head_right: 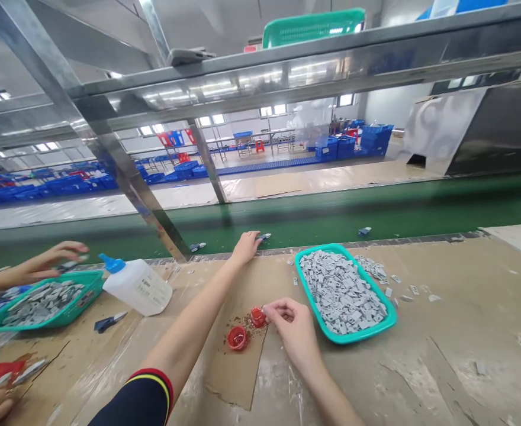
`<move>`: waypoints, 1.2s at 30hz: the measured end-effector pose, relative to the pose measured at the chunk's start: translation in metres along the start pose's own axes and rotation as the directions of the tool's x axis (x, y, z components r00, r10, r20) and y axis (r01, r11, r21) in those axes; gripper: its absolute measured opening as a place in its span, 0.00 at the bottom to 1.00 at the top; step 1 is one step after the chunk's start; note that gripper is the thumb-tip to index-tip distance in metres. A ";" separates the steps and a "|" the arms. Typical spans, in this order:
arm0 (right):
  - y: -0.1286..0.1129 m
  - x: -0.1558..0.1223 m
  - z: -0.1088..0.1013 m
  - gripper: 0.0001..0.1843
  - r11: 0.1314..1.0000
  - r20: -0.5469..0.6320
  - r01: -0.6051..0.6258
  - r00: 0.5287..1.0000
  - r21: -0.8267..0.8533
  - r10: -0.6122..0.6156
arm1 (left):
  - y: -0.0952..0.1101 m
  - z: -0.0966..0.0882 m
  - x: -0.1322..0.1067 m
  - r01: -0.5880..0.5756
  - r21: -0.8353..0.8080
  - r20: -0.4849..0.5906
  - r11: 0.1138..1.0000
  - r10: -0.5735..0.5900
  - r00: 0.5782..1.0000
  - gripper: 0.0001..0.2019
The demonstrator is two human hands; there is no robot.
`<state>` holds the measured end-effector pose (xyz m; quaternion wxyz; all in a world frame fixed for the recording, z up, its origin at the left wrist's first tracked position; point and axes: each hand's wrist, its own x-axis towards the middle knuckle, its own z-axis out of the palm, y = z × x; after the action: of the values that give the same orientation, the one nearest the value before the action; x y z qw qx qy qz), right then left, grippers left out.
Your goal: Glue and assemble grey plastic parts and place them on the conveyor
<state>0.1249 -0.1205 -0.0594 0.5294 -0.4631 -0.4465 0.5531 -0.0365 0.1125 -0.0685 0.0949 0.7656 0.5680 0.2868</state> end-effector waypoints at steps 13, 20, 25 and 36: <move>-0.037 -0.010 -0.013 0.15 0.999 -0.061 0.038 0.997 0.010 -0.037 | 0.055 -0.071 -0.103 0.335 -0.576 0.185 0.746 -0.280 0.942 0.18; -0.042 -0.028 -0.010 0.13 0.976 0.104 -0.114 0.990 0.185 0.096 | 0.117 -0.095 -0.226 0.411 -0.843 0.248 0.347 -0.428 0.869 0.14; -0.046 -0.034 -0.010 0.13 0.968 0.225 -0.180 0.965 0.176 0.139 | 0.140 -0.089 -0.230 0.383 -0.842 0.181 0.380 -0.470 0.864 0.14; -0.047 -0.030 -0.011 0.13 0.987 0.247 -0.158 0.958 0.023 0.147 | 0.145 -0.087 -0.234 0.427 -0.822 0.202 0.376 -0.508 0.837 0.23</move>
<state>0.1439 -0.1486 -0.0142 0.4358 -0.4130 -0.4595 0.6545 -0.0108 -0.1686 -0.0069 0.5047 0.4163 0.5521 0.5169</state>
